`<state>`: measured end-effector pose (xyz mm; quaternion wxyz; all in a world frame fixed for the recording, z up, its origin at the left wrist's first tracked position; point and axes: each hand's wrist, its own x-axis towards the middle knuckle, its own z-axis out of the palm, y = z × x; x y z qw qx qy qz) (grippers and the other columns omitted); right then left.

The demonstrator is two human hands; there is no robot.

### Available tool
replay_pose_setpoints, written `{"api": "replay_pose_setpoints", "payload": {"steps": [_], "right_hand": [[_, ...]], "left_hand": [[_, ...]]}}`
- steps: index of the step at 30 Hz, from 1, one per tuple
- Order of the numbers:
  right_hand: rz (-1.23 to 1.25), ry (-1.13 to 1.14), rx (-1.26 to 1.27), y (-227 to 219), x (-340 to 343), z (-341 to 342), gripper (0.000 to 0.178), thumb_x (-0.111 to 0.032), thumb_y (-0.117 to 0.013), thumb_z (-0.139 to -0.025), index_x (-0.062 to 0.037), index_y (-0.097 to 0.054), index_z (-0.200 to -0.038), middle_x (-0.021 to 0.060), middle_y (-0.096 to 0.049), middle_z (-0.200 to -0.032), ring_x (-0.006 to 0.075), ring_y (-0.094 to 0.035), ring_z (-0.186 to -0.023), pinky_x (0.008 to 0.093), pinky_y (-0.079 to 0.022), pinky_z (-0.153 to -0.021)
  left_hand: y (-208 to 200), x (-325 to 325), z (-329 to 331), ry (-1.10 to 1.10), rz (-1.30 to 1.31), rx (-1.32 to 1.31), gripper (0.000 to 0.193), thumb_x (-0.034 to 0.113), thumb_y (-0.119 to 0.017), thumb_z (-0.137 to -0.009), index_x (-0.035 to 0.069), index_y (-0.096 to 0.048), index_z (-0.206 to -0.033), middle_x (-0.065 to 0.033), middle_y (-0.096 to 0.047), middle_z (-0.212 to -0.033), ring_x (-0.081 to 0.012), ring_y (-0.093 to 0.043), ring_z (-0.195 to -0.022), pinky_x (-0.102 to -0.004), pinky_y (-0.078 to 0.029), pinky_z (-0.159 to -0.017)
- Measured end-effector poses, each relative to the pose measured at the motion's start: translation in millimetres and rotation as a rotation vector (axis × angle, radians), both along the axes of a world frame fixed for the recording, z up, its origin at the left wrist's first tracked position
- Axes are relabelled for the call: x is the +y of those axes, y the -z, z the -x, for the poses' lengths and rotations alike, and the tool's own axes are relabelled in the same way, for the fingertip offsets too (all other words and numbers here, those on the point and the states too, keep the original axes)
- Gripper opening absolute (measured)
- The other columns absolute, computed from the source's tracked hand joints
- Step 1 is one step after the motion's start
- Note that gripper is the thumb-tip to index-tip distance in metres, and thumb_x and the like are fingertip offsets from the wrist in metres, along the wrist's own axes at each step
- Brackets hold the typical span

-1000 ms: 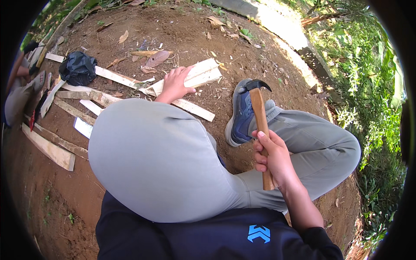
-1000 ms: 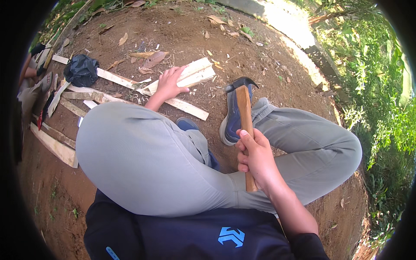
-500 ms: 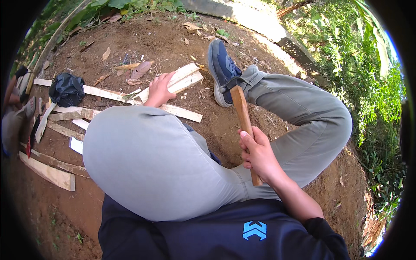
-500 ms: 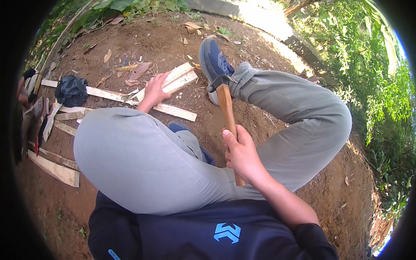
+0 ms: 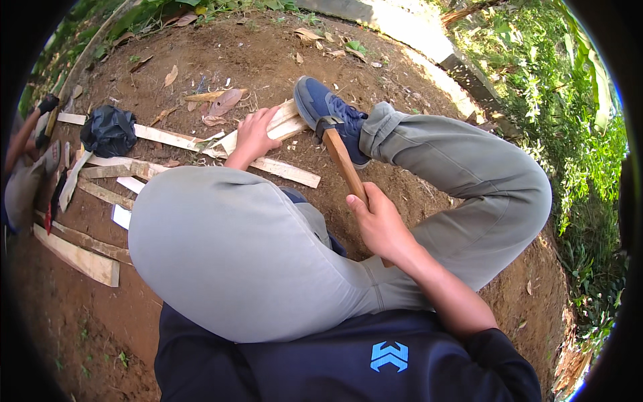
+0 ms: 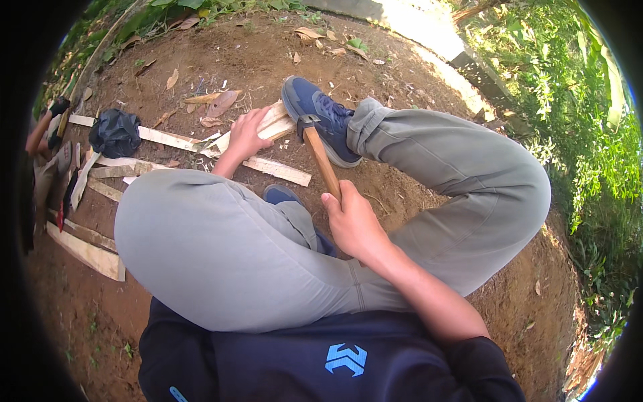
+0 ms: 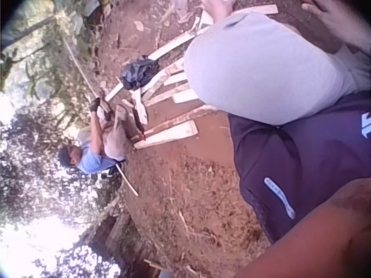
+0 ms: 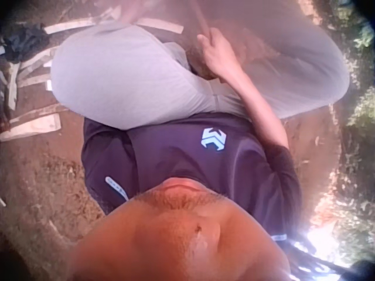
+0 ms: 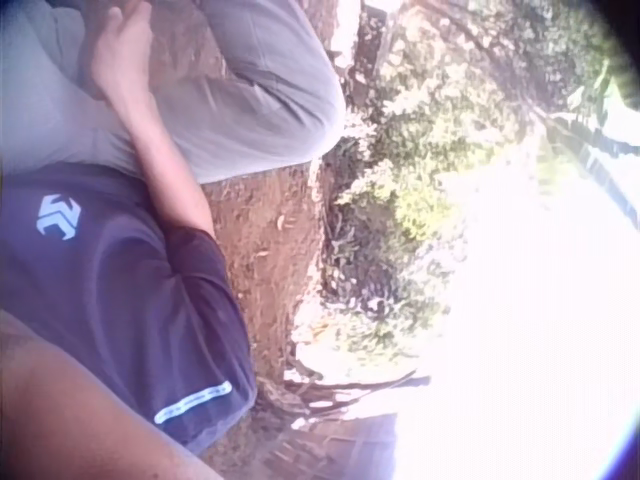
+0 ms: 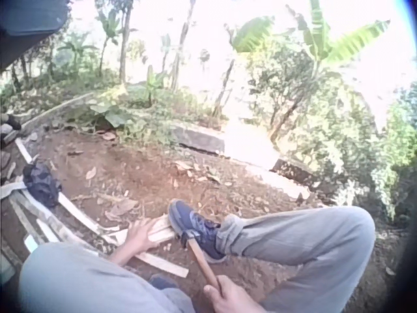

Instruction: The person holds a wooden board on their lap while sitting on the ground and hammers small nails into it, then hammers a smaller piece of wood onto the board.

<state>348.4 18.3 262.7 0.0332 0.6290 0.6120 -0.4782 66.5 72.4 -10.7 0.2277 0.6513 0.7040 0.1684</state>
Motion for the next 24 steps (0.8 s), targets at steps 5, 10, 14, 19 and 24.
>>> {"api": "replay_pose_setpoints", "payload": {"steps": [5,10,14,19,24], "right_hand": [[0.054,0.092,0.093,16.5,-10.7,-13.2,0.031,-0.028,-0.054,-0.109,0.0028,-0.052,-0.111,0.0270,-0.064,-0.085,0.0419,-0.066,-0.080,0.0510,-0.049,-0.075],[0.012,0.048,0.061,-5.0,-24.4,-22.2,0.029,-0.026,-0.054,-0.109,0.0023,-0.052,-0.112,0.0277,-0.064,-0.082,0.0434,-0.066,-0.076,0.0512,-0.049,-0.070],[-0.073,-0.052,-0.015,-10.2,-20.2,-19.7,0.029,-0.027,-0.053,-0.110,0.0026,-0.051,-0.110,0.0310,-0.065,-0.082,0.0496,-0.066,-0.078,0.0552,-0.048,-0.070],[-0.027,-0.083,-0.052,6.2,-2.3,-13.6,0.037,-0.032,-0.049,-0.111,0.0039,-0.051,-0.103,0.0340,-0.064,-0.082,0.0537,-0.064,-0.080,0.0572,-0.048,-0.070],[-0.153,-0.132,-0.030,39.4,17.7,-9.2,0.041,-0.035,-0.047,-0.112,0.0036,-0.051,-0.100,0.0351,-0.064,-0.078,0.0567,-0.064,-0.077,0.0612,-0.048,-0.069]], "left_hand": [[-3.3,-2.6,-3.4,-0.005,0.024,-0.004,0.102,0.031,-0.092,-0.066,0.024,-0.045,-0.157,-0.0068,-0.051,-0.151,-0.0312,-0.048,-0.136,-0.0484,-0.036,-0.112],[-7.0,-1.0,-4.0,-0.013,0.061,-0.003,0.102,0.034,-0.093,-0.067,0.026,-0.045,-0.157,-0.0076,-0.051,-0.151,-0.0312,-0.047,-0.138,-0.0484,-0.034,-0.115],[-8.0,0.3,-2.6,-0.004,0.058,0.001,0.102,0.035,-0.094,-0.067,0.026,-0.045,-0.157,-0.0080,-0.051,-0.151,-0.0314,-0.047,-0.138,-0.0487,-0.034,-0.115],[-8.8,0.3,-3.8,0.016,0.040,0.019,0.102,0.036,-0.093,-0.068,0.025,-0.044,-0.157,-0.0086,-0.052,-0.149,-0.0317,-0.048,-0.137,-0.0490,-0.036,-0.112],[-9.6,-2.5,-3.0,0.038,-0.004,0.039,0.100,0.037,-0.091,-0.069,0.024,-0.042,-0.156,-0.0096,-0.053,-0.146,-0.0326,-0.051,-0.133,-0.0491,-0.039,-0.109]]}}
